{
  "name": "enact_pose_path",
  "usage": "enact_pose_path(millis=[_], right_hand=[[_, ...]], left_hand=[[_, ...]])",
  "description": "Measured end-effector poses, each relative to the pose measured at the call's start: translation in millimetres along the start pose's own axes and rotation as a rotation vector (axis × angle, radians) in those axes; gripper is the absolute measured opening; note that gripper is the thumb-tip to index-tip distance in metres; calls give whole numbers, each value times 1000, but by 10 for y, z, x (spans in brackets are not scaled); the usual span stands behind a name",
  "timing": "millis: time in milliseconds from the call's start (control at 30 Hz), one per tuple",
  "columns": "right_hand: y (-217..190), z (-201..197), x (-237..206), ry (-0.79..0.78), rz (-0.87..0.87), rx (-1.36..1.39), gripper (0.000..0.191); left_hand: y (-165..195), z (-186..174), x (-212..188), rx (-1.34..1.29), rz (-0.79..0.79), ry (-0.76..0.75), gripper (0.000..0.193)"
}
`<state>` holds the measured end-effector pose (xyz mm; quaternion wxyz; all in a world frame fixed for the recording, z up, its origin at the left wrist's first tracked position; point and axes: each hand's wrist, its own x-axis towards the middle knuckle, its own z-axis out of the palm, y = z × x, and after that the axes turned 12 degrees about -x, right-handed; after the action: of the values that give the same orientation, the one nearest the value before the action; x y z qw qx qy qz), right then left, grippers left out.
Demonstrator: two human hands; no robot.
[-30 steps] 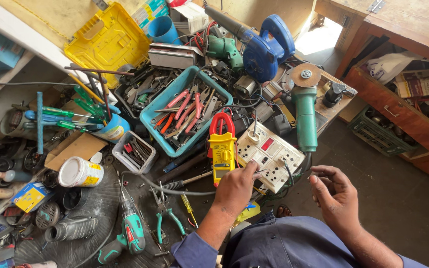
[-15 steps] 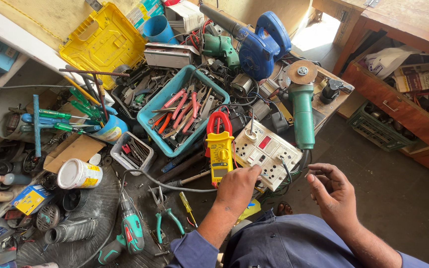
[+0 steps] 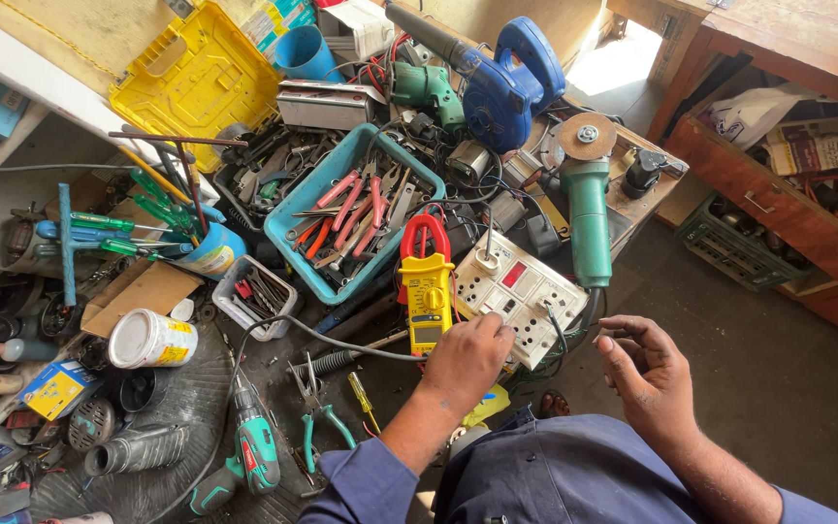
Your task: The person cleans a cylindrical metal part with a cloth, applies grease to a shaft held in a bench vise, and then strips and twists wires. The person handles the parts and tools directly on a cluttered workbench.
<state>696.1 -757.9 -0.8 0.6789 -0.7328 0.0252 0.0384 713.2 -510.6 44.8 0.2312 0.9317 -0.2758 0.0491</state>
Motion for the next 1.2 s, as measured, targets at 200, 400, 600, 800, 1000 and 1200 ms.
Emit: enact_pose_path(millis=[200,400,600,800,1000,1200], right_hand=[[-92,33,14,-36,1,-281,21],[-229,112,15,-118,39,-514,21],[-296,110,41,-172,89,-550,24],[-288,116,39,-188,58,-541,22],[-286,125,54,-247,31,-553,21],[-317,158,47,-363,103,-704,23]], left_hand=[[4,-16,-4,69,82,-64,2],[48,12,10,39,88,-17,7],[58,39,-36,-79,-2,25,19],[61,40,-54,-101,9,11,13],[93,52,11,-3,70,54,9],[95,36,44,100,123,-36,4]])
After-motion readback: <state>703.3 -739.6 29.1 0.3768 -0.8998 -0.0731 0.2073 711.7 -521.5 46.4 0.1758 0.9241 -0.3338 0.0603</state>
